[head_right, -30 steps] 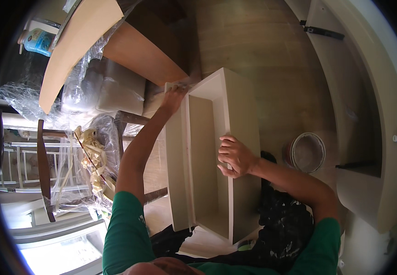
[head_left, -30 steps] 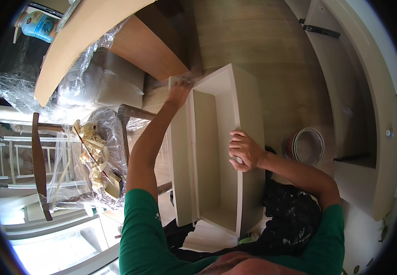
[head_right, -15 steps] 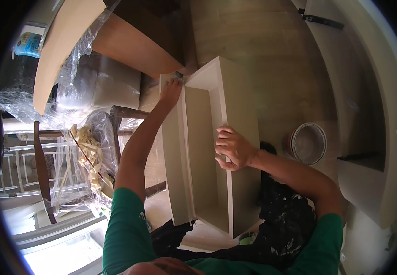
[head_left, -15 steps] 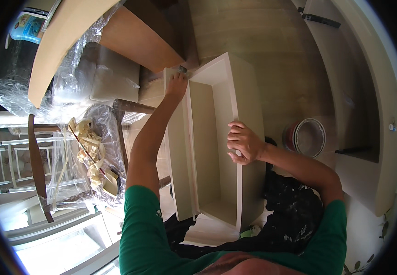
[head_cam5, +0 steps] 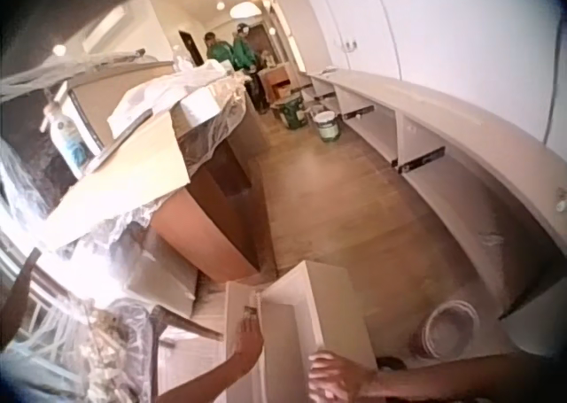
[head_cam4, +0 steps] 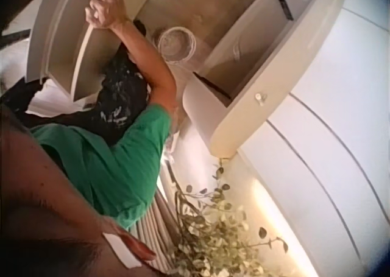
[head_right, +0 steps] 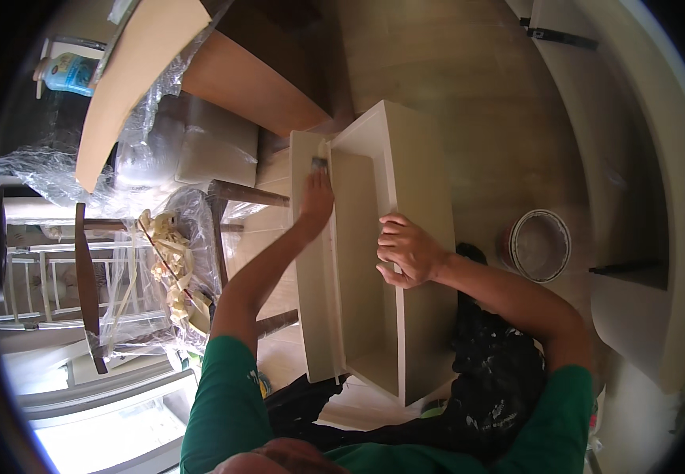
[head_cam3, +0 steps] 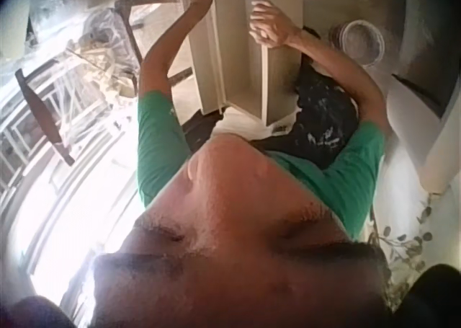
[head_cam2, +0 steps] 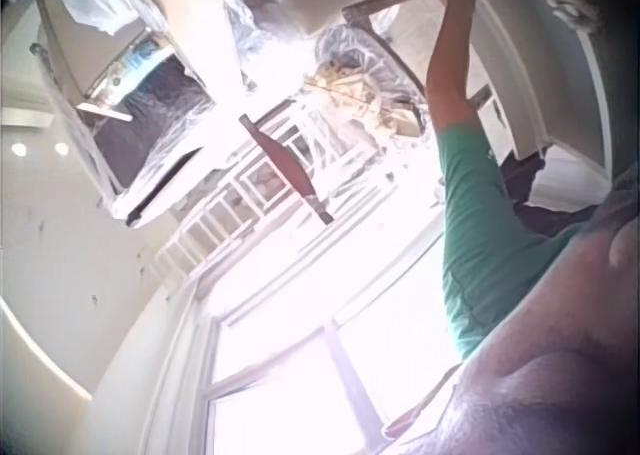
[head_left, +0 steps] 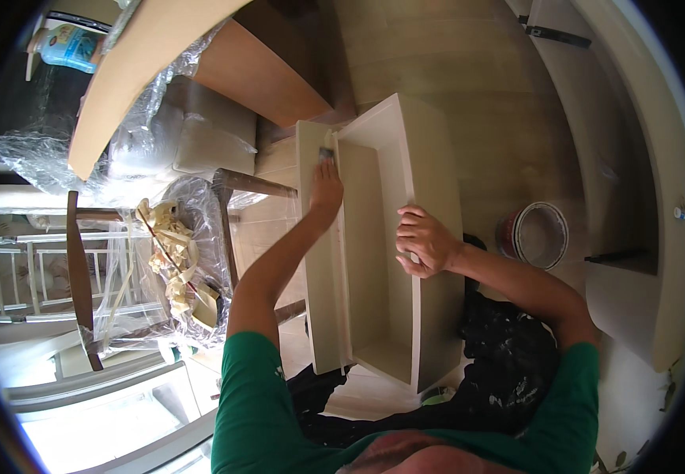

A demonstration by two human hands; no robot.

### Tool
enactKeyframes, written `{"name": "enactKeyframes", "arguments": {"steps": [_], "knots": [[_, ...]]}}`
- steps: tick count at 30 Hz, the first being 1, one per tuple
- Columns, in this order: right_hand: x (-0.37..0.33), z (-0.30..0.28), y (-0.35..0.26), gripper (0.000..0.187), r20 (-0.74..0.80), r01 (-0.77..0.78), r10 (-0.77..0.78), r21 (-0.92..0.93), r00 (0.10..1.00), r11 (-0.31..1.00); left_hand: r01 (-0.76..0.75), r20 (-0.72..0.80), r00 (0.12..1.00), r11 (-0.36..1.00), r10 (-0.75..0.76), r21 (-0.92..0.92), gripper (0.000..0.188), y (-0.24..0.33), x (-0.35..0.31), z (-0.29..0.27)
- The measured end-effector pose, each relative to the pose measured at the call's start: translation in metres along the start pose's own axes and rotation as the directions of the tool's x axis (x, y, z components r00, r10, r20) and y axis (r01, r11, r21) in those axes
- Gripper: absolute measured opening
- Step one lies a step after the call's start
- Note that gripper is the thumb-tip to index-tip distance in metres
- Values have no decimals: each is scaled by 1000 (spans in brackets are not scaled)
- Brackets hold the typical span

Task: The person sands the interior and edges of a wooden drawer using a sanding block, wipes away dust with a cloth, and applies masking tape to a corner.

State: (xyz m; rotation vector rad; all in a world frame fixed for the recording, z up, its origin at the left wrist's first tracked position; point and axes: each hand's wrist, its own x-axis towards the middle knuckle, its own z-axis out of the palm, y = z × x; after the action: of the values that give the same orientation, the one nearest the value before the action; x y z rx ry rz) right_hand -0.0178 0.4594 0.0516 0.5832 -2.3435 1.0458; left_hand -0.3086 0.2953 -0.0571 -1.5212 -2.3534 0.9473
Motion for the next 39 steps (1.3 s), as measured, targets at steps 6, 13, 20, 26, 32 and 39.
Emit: {"name": "enactKeyframes", "arguments": {"steps": [6, 13, 20, 26, 32, 39], "knots": [[-4, -1, 1, 22, -4, -23, 23, -46, 1000, 999, -335, 52, 940, 942, 336, -17, 55, 69, -215, -53], [-22, -12, 2, 22, -14, -3, 2, -85, 1000, 996, -160, 517, 222, 554, 827, -817, 46, 31, -321, -206], [-37, -12, 5, 38, 62, 28, -20, -134, 998, 991, -198, -166, 980, 633, 111, -749, 54, -46, -153, -201], [16, 10, -13, 48, 136, 75, -49, -199, 990, 977, -218, -333, 942, 836, 45, -504, 59, -29, -111, -147], [24, 18, -11, 52, 120, 86, -60, -229, 991, 970, -162, -274, 959, 653, -74, -740, 59, -32, -185, -121], [27, -16, -29, 65, 422, 204, -99, -211, 901, 956, -54, -18, 995, 387, 96, -920, 49, -44, -343, -193]]}}
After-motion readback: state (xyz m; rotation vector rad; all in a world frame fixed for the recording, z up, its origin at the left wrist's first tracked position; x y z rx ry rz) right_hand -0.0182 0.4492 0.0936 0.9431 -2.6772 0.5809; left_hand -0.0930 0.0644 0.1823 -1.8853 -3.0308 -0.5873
